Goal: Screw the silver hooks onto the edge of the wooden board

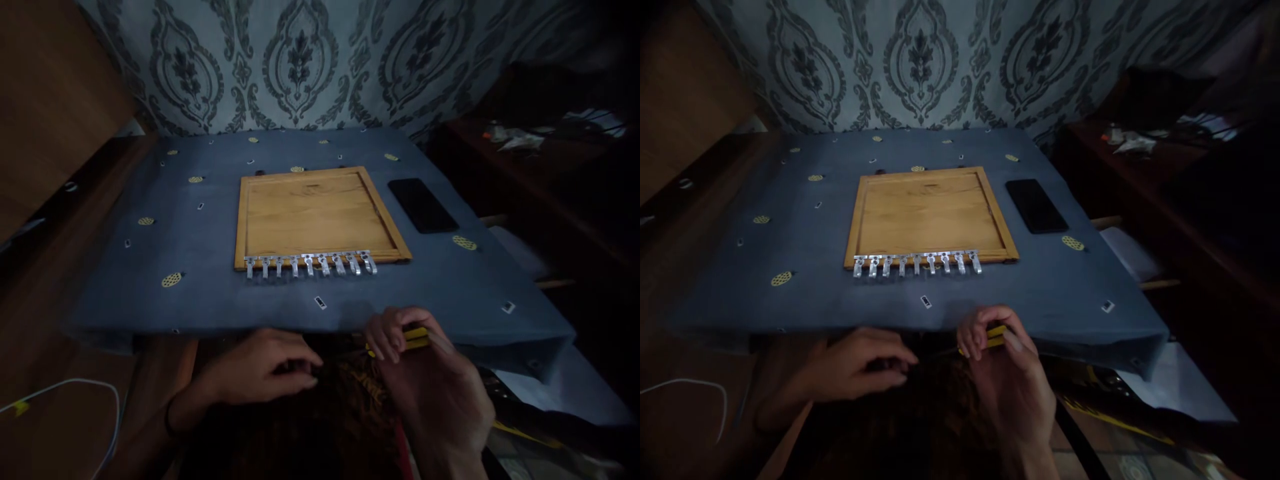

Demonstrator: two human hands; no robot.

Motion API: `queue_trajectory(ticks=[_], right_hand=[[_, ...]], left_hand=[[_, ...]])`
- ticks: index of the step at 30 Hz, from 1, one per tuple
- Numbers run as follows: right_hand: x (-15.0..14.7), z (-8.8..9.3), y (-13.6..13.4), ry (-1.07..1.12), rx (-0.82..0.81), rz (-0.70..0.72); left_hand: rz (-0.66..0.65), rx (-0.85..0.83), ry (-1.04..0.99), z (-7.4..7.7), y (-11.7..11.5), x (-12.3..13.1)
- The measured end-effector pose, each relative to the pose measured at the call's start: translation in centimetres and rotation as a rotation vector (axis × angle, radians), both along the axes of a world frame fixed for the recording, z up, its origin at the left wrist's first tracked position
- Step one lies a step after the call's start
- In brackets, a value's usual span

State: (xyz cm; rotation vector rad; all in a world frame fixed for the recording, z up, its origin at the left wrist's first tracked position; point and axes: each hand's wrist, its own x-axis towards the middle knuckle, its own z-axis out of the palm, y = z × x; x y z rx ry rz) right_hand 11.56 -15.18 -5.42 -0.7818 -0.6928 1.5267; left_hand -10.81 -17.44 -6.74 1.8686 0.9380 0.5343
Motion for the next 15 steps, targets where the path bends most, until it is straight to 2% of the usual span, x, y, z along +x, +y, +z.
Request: queue_trajectory(ticks=[3,6,10,15], right_hand=[[-0.2,0.4,0.7,-0.005,0.02,-0.006],[-0.5,1.0,1.2,0.005,0.046,-0.013],[-0.7,1.8,1.9,-0.03,0.084,-0.021],[-1.0,2.8,3.1,-0.033,0.131,-0.025]], left_hand=[[0.349,0.381,0.026,1.8,1.5,-2.1],[0.508,0.707,0.186,1.8,3.4,-3.8],[0.491,0.831,0.451,1.0,5.6,-5.0],[0.367,0.773,0.557,0.7,7.0,-5.3]])
